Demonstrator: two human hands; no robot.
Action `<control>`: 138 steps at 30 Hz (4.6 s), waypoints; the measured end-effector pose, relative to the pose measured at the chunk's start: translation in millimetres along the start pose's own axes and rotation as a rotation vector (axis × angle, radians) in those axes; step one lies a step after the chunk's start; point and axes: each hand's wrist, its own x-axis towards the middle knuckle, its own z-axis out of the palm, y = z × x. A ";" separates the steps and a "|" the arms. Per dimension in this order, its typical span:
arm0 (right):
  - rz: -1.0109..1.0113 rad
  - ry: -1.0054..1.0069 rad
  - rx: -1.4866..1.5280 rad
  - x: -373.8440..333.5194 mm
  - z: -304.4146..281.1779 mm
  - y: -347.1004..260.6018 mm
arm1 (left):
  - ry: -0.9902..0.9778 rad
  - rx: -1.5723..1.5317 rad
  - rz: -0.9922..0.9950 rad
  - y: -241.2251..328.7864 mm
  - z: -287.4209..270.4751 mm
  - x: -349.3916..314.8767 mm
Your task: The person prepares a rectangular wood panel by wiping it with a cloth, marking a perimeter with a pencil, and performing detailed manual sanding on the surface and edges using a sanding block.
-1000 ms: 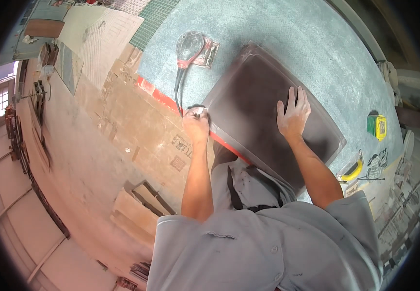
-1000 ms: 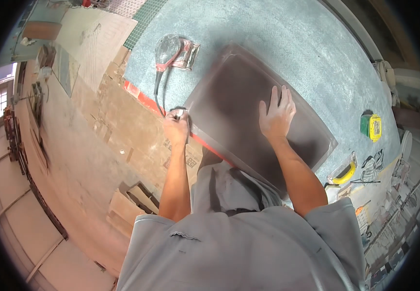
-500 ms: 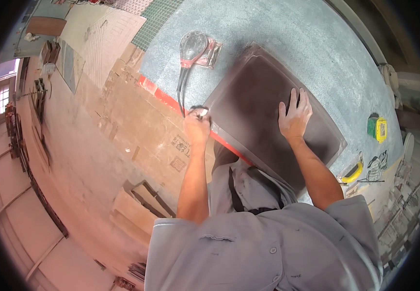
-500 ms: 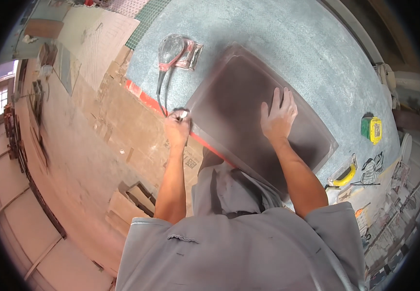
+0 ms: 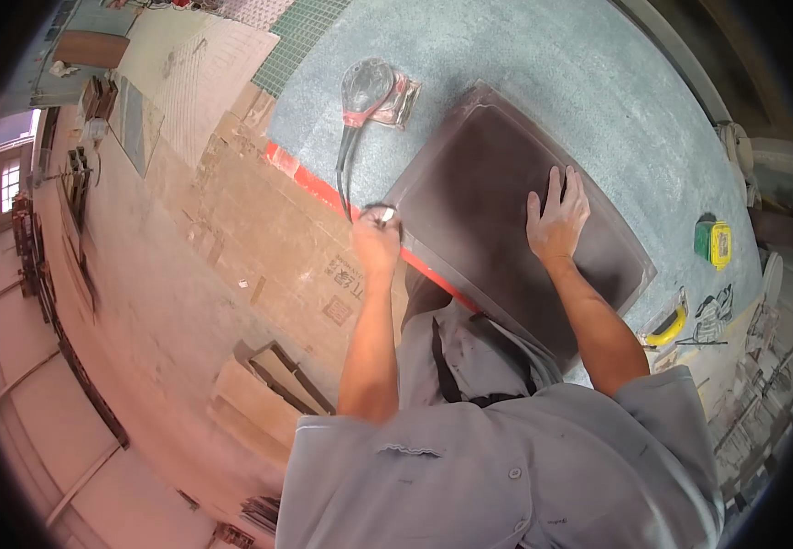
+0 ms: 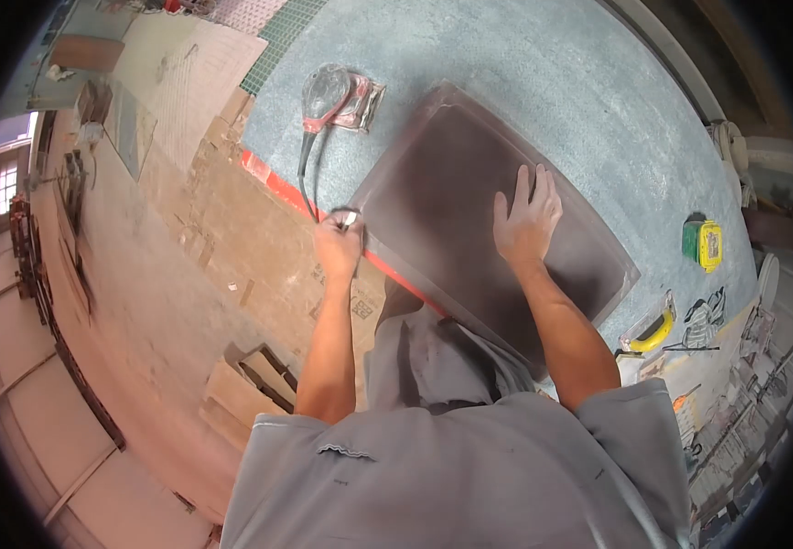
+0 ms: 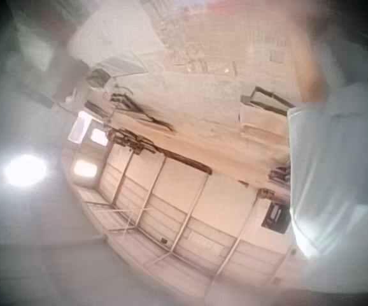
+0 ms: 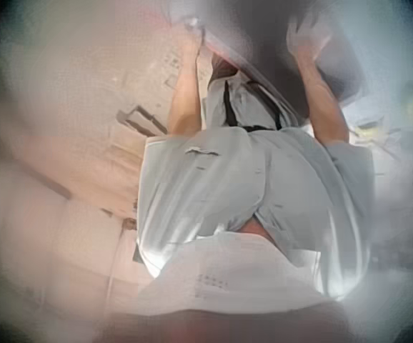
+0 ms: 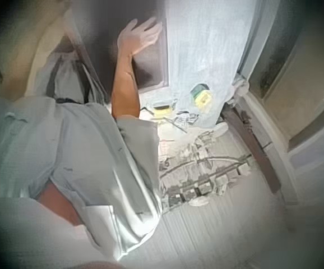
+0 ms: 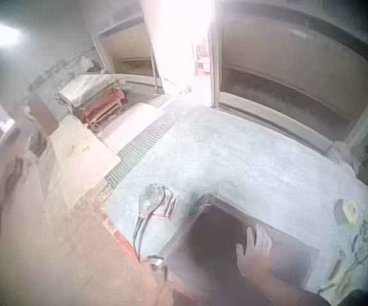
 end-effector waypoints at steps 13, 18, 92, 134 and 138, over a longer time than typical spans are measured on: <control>-0.017 0.036 0.043 0.0 -3.1 0.3 | 0.270 -0.117 -0.088 -41.2 25.5 -44.2; -0.017 0.003 0.010 0.4 -3.6 -1.6 | 0.289 -0.038 -0.101 -13.6 26.5 -1.8; -0.201 -0.088 0.439 -131.9 -44.0 -107.3 | -0.882 0.337 0.924 20.5 33.6 121.6; -0.117 -0.166 0.286 -92.4 -1.7 -180.2 | -0.739 0.649 0.750 32.7 56.4 109.8; -0.059 -0.020 0.254 -207.4 -57.7 -42.1 | -0.645 0.595 0.967 24.4 52.6 108.1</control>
